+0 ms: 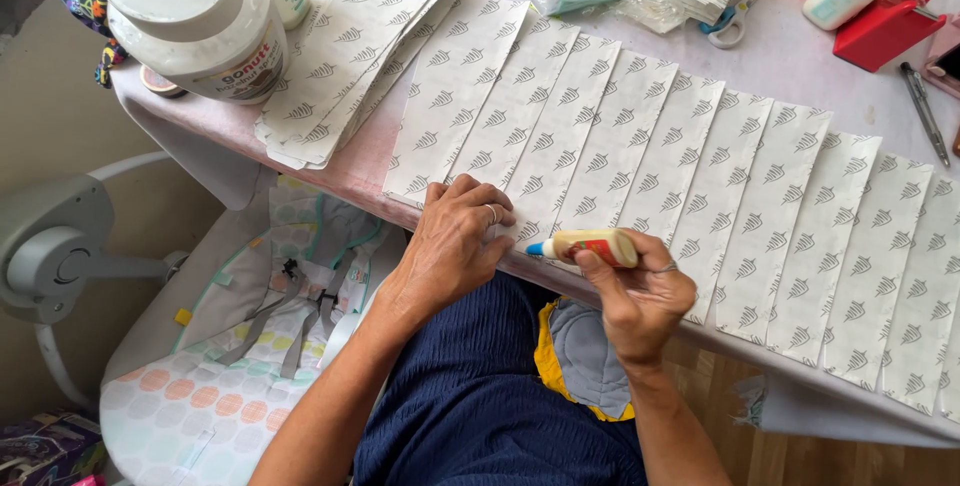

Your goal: The person arranges multiple white paper pouches with a printed pattern on a table. They then apply glue along the edges of the pouches and press them together to form sealed units. The process is repeated for several pouches in sequence.

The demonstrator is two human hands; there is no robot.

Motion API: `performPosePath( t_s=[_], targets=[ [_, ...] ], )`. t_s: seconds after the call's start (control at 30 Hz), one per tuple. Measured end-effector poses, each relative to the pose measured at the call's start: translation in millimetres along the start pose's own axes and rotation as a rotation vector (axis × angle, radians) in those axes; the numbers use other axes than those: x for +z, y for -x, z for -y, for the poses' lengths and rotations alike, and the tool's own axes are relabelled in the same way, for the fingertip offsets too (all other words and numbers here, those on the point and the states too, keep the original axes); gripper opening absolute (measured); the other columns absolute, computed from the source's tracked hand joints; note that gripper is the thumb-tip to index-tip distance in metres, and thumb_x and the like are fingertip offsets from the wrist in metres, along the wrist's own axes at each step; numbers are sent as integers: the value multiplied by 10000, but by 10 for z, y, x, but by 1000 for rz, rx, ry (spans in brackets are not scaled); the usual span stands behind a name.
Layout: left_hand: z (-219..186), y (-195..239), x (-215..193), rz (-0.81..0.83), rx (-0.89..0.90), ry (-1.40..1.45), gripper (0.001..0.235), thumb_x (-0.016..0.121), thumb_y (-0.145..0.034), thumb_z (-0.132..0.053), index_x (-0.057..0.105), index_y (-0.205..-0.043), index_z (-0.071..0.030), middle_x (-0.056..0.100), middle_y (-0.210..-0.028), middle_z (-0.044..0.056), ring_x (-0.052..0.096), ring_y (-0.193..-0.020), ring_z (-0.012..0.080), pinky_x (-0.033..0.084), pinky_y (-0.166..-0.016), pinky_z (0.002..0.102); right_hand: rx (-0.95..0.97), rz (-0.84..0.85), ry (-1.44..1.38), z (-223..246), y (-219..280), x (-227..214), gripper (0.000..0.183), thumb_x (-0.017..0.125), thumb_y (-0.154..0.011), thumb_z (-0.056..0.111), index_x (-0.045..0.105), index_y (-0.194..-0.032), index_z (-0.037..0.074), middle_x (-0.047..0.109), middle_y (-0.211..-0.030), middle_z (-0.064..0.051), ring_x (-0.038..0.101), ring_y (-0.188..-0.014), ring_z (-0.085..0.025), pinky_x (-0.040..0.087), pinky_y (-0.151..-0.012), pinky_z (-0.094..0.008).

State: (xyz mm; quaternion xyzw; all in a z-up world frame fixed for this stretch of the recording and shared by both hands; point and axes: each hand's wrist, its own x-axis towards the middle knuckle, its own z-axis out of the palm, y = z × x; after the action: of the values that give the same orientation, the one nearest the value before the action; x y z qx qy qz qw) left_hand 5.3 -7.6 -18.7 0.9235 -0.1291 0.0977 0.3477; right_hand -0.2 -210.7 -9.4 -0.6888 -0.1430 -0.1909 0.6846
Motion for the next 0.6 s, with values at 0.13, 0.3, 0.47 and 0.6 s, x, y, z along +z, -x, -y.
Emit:
performPosePath(
  t_s=[0.13, 0.3, 0.47, 0.6],
  targets=[
    [-24, 8, -2, -45, 10, -4, 73, 723, -825, -52, 775, -867, -81, 720, -954, 25, 601, -990, 213, 399, -900, 379, -29, 56, 31, -260, 22, 49, 310, 860, -763, -77, 661, -995, -126, 717, -832, -199, 706, -910, -222, 594, -766, -390],
    [-33, 9, -10, -66, 22, -15, 145, 646, -864, -10, 764, -840, -91, 723, -946, 21, 606, -980, 215, 400, -882, 371, -53, 71, 43, -262, 0, 39, 313, 863, -757, -84, 665, -994, -134, 723, -838, -216, 707, -908, -234, 596, -754, -403],
    [-11, 27, 26, -96, 46, -8, 147, 642, -862, 1, 756, -828, -85, 716, -937, 27, 594, -965, 223, 392, -865, 367, 8, 1, 71, -71, 17, -143, 294, 825, -815, -66, 639, -1029, -142, 707, -849, -210, 697, -899, -228, 600, -779, -407],
    [113, 1, -113, -132, 92, -37, 152, 645, -885, -19, 760, -873, -118, 724, -955, 24, 602, -974, 225, 405, -859, 354, -13, -25, 51, -61, -12, -147, 300, 816, -823, -75, 629, -1046, -148, 707, -867, -219, 699, -905, -230, 600, -785, -410]
  ],
)
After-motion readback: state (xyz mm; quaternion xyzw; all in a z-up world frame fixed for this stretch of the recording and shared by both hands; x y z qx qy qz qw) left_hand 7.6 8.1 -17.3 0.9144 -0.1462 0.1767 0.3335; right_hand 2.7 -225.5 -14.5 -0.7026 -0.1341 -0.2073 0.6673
